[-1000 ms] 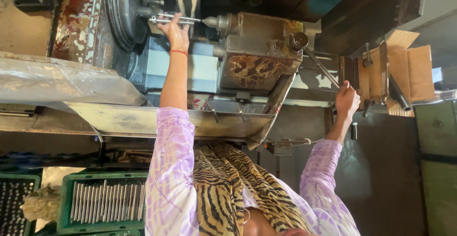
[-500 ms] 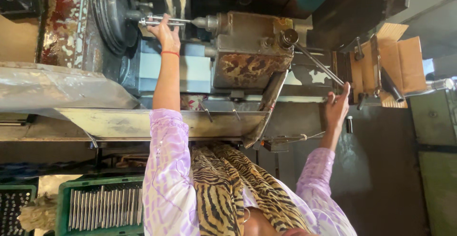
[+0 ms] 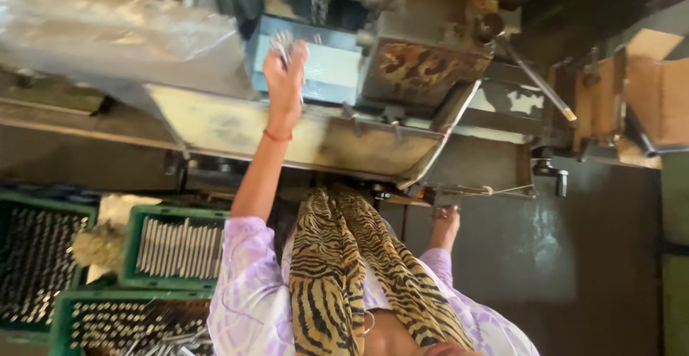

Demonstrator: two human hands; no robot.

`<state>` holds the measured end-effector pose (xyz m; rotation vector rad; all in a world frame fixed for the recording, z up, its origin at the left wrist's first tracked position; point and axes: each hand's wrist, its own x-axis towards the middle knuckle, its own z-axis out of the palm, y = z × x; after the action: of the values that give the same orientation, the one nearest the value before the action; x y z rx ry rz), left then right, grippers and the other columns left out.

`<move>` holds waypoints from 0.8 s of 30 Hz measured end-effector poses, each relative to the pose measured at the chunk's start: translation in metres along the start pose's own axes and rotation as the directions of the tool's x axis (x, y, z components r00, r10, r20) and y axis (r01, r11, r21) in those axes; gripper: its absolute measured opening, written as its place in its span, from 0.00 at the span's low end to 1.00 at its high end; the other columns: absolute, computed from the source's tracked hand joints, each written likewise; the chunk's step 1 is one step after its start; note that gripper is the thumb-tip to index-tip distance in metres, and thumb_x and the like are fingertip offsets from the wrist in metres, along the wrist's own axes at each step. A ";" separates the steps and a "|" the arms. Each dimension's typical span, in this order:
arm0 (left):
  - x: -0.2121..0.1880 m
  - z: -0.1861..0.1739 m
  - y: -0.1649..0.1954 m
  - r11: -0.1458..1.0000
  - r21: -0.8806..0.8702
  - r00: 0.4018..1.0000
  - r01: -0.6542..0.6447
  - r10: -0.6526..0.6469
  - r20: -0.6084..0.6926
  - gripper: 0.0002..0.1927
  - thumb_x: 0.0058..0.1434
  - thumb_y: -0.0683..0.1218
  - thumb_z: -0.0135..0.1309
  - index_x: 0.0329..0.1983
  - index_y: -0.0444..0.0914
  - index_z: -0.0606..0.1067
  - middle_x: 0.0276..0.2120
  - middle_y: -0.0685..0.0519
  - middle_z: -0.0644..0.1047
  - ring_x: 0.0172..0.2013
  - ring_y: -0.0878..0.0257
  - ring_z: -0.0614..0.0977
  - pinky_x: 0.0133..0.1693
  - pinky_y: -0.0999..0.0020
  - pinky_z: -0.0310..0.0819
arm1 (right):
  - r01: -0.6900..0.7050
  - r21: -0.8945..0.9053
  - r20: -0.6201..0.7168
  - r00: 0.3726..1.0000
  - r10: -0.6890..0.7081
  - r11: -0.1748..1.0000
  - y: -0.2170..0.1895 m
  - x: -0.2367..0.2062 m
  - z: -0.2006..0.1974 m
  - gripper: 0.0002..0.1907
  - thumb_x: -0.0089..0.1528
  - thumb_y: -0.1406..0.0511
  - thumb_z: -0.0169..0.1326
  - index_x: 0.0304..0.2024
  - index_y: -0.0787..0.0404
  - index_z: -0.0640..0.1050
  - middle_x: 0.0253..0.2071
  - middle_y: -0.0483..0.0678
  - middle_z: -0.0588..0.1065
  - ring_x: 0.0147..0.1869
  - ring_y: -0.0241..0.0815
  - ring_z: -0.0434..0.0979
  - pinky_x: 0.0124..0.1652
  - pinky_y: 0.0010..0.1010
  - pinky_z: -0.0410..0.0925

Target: The person repeatedly picks small metal rods from green bins, inserts them into a machine, and operates a lever to process each rod. The person then removes the processed rods and places them back into the bins. The cycle repeats throughout the clip.

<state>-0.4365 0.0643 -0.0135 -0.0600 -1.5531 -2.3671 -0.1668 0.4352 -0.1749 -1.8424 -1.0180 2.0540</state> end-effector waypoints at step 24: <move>-0.329 -0.268 0.047 0.981 0.178 0.843 0.073 0.035 -0.537 0.24 0.66 0.44 0.62 0.19 0.41 0.62 0.20 0.66 0.60 0.24 0.76 0.58 0.25 0.72 0.48 | 0.741 -0.046 0.989 -0.062 0.137 0.670 0.290 -0.324 0.093 0.20 0.75 0.53 0.43 0.37 0.60 0.73 0.23 0.36 0.61 0.24 0.26 0.59 0.24 0.21 0.55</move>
<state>-0.0751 -0.1186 -0.1486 0.6163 -1.4756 -1.9827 -0.1035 0.0026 -0.0926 0.5524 -2.3735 2.5776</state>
